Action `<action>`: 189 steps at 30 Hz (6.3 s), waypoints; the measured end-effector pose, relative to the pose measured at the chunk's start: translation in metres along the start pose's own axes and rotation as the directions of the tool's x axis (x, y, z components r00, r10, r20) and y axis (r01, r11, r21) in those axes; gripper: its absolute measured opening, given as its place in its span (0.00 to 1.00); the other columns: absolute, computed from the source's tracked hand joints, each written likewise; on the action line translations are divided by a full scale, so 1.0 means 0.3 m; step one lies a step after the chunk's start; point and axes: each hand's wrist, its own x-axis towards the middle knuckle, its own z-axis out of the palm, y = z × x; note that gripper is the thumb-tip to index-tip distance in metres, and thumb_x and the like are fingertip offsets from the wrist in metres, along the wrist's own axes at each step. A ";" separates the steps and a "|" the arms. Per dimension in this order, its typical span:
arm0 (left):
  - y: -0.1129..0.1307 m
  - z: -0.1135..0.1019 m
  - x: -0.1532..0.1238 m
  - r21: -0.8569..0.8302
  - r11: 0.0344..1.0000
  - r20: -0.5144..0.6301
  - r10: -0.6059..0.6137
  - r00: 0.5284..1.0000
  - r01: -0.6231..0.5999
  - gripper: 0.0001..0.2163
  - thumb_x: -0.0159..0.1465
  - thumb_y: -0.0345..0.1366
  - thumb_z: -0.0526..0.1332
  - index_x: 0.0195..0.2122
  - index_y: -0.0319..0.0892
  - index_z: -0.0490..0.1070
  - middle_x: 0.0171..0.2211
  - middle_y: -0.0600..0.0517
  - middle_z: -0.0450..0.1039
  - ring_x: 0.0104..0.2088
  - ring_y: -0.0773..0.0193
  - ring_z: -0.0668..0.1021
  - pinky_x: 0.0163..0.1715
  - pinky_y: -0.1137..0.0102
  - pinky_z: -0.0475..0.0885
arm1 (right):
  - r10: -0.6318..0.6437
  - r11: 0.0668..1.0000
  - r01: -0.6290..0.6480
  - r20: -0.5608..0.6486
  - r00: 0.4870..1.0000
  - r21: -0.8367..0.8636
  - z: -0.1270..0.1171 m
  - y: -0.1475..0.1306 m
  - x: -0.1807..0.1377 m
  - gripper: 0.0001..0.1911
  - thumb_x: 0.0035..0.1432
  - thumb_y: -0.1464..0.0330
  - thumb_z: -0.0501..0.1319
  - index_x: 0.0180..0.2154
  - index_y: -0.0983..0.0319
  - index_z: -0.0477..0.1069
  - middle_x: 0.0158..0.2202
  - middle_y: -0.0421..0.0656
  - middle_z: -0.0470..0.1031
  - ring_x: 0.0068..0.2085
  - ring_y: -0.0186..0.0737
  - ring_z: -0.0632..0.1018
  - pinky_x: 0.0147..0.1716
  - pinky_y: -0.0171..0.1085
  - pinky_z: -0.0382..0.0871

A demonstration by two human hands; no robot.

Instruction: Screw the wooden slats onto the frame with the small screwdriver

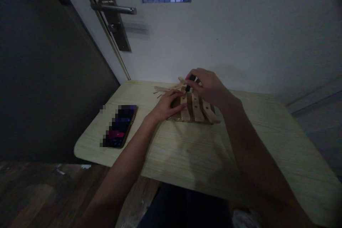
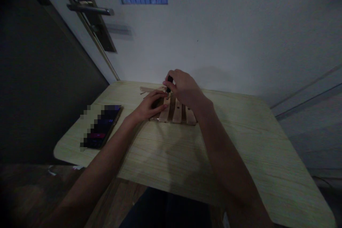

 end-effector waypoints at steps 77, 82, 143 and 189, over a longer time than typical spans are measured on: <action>-0.003 -0.002 0.001 -0.030 0.999 0.013 -0.020 1.000 0.021 0.17 0.68 0.46 0.63 0.53 0.43 0.74 0.54 0.41 0.73 0.56 0.49 0.76 0.58 0.50 0.72 | 0.084 0.997 -0.084 0.019 0.996 -0.002 -0.014 -0.039 -0.012 0.12 0.65 0.67 0.54 0.47 0.61 0.71 0.32 0.44 0.77 0.32 0.41 0.76 0.34 0.38 0.65; -0.004 -0.002 -0.002 -0.014 1.000 0.012 -0.003 1.000 0.004 0.17 0.68 0.47 0.63 0.54 0.44 0.73 0.55 0.41 0.73 0.57 0.50 0.76 0.59 0.51 0.71 | 0.115 0.993 -0.116 -0.035 0.993 -0.030 -0.010 -0.049 -0.013 0.07 0.64 0.62 0.62 0.38 0.59 0.74 0.33 0.43 0.79 0.32 0.41 0.77 0.36 0.38 0.65; -0.003 -0.002 0.003 0.008 1.000 0.042 -0.021 0.999 0.021 0.17 0.68 0.44 0.62 0.54 0.42 0.73 0.54 0.41 0.73 0.56 0.50 0.76 0.57 0.51 0.72 | -0.035 0.997 0.041 -0.085 0.996 0.066 0.039 -0.015 -0.012 0.24 0.64 0.71 0.51 0.58 0.61 0.73 0.49 0.49 0.81 0.47 0.45 0.80 0.51 0.45 0.72; 0.000 -0.002 0.002 0.015 1.000 0.037 -0.017 0.999 0.016 0.18 0.69 0.46 0.61 0.54 0.42 0.73 0.54 0.40 0.73 0.56 0.49 0.76 0.57 0.50 0.72 | -0.019 0.967 -0.010 -0.114 0.993 -0.253 0.036 -0.017 -0.028 0.20 0.66 0.65 0.56 0.56 0.62 0.72 0.51 0.53 0.80 0.47 0.52 0.80 0.44 0.46 0.71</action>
